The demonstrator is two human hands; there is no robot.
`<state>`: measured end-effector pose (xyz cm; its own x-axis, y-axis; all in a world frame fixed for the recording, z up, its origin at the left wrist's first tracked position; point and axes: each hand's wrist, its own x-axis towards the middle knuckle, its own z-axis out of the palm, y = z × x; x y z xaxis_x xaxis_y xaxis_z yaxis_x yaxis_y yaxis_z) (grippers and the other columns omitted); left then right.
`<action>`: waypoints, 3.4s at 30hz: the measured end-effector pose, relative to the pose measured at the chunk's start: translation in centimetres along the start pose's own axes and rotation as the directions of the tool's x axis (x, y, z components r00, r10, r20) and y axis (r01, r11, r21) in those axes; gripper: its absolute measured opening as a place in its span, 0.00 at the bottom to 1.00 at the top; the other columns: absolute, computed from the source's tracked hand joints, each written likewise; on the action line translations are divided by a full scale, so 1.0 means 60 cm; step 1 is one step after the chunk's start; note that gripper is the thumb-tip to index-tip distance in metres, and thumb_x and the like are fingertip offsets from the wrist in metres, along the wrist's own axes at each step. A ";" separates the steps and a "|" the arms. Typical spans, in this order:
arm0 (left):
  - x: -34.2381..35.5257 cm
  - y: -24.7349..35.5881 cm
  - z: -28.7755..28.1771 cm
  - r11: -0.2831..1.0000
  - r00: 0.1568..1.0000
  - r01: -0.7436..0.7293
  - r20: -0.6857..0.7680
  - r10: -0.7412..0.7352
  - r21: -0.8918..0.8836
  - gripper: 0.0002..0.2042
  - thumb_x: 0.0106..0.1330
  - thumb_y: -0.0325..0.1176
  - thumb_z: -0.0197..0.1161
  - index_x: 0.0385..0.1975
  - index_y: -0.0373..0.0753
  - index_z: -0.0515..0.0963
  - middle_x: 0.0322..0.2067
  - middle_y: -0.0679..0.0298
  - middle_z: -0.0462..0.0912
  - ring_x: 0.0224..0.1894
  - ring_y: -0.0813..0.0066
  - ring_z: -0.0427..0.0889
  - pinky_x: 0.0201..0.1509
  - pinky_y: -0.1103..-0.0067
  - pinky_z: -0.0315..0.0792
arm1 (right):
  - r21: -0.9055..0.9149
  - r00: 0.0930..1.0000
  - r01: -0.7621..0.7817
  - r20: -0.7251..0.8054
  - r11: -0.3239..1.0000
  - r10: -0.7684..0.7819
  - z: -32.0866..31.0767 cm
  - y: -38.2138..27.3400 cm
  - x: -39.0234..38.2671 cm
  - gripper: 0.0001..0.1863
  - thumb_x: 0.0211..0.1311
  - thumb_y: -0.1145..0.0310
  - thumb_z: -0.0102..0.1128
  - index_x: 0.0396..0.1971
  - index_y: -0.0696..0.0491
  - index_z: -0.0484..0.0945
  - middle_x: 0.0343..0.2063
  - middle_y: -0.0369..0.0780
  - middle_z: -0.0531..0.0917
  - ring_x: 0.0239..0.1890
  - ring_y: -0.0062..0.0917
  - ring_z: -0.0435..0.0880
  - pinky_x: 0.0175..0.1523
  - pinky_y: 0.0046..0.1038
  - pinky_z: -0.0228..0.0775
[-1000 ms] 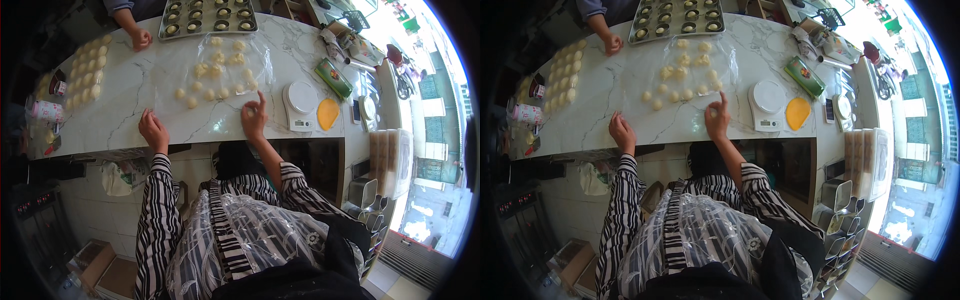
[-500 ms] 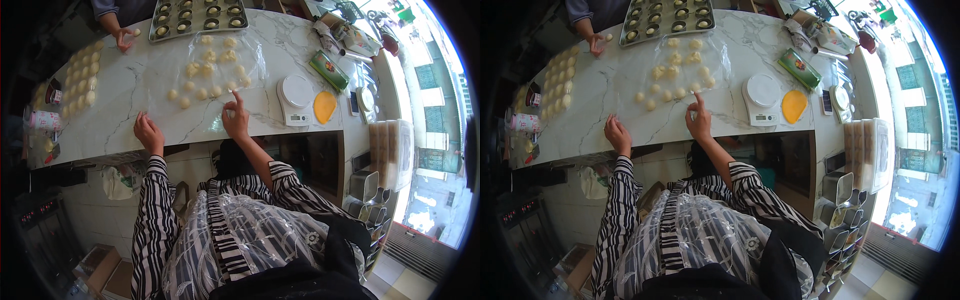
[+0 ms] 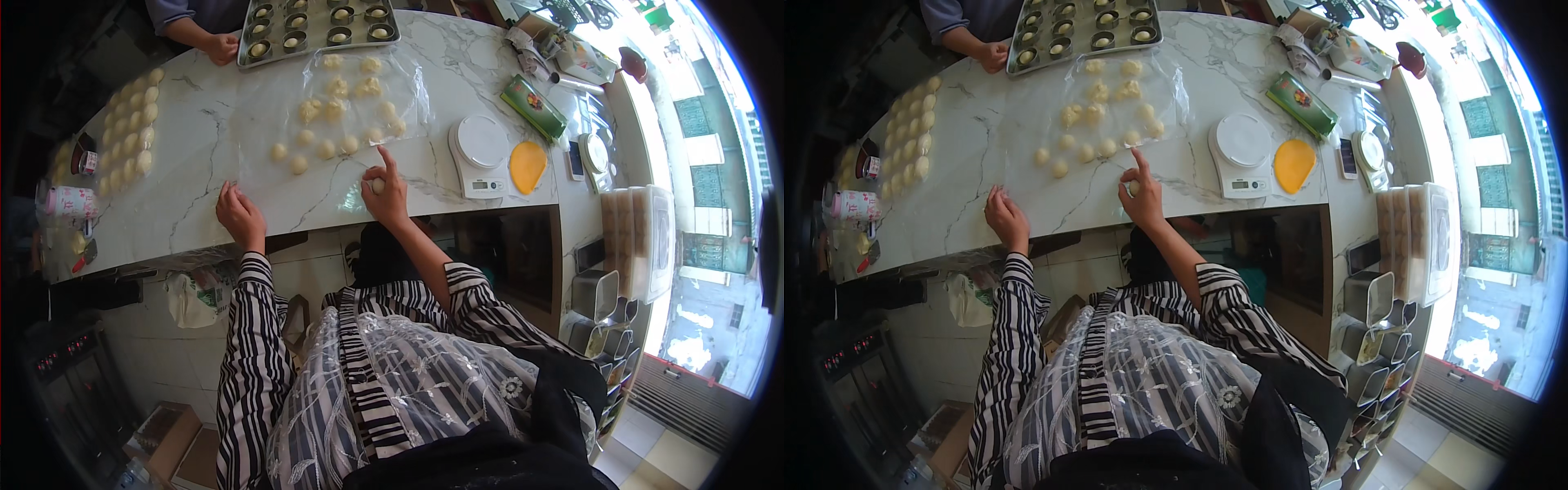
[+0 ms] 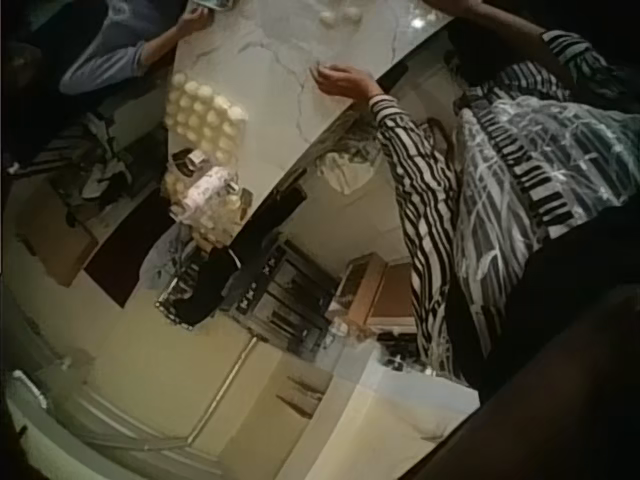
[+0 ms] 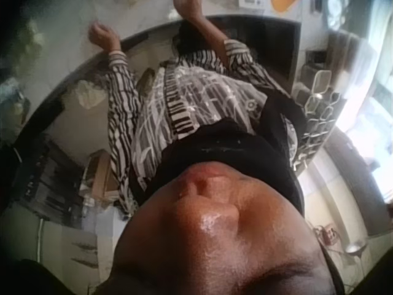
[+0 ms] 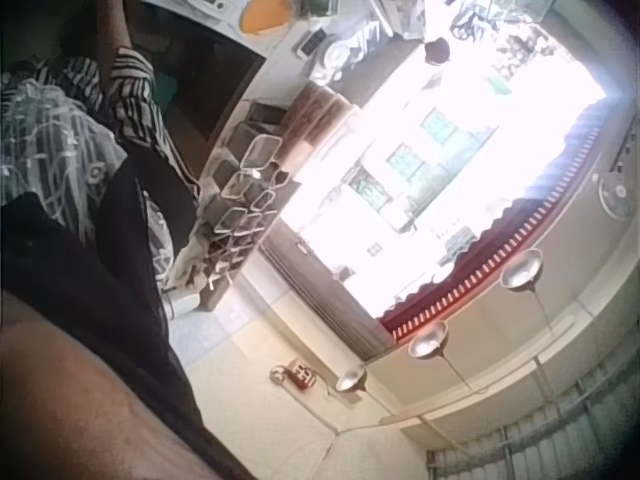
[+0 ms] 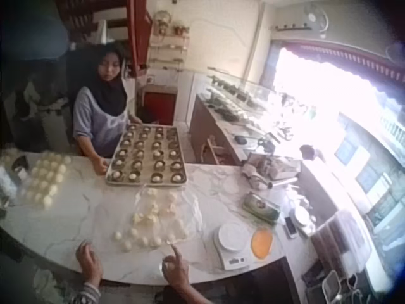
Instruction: The person shapes small pieces of dough by hand on a counter.
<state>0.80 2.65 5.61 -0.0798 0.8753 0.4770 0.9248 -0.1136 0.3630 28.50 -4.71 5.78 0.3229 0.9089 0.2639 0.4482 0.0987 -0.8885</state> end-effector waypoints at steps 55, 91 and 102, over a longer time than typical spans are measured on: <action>-0.001 -0.004 0.001 1.000 1.000 0.021 -0.014 -0.022 -0.019 0.11 0.68 0.30 0.47 0.43 0.35 0.74 0.53 0.56 0.74 0.56 0.56 0.70 0.61 0.63 0.60 | -0.153 0.980 0.069 -0.174 0.986 -0.096 -0.041 0.022 0.003 0.24 0.52 0.85 0.54 0.53 0.56 0.70 0.26 0.41 0.79 0.28 0.31 0.80 0.37 0.30 0.73; 0.003 0.011 0.002 1.000 1.000 0.004 0.025 -0.003 -0.026 0.10 0.68 0.29 0.47 0.42 0.36 0.75 0.53 0.56 0.74 0.56 0.56 0.71 0.61 0.63 0.60 | -0.130 0.976 -0.052 -0.217 0.990 0.023 0.009 0.014 0.042 0.27 0.50 0.83 0.57 0.54 0.56 0.68 0.33 0.45 0.77 0.35 0.36 0.78 0.43 0.32 0.72; 0.002 0.010 0.004 0.999 1.000 -0.021 -0.006 0.021 -0.030 0.10 0.67 0.29 0.48 0.42 0.35 0.75 0.52 0.55 0.75 0.55 0.55 0.72 0.60 0.62 0.61 | -0.125 0.964 -0.093 -0.261 0.988 0.058 -0.011 0.026 0.042 0.26 0.49 0.83 0.58 0.52 0.55 0.70 0.33 0.44 0.79 0.36 0.34 0.80 0.45 0.31 0.73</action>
<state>1.42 2.77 5.70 -0.0628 0.8697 0.4895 0.9148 -0.1459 0.3766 30.55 -2.52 5.30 0.5542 0.7761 0.3010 0.5168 -0.0373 -0.8553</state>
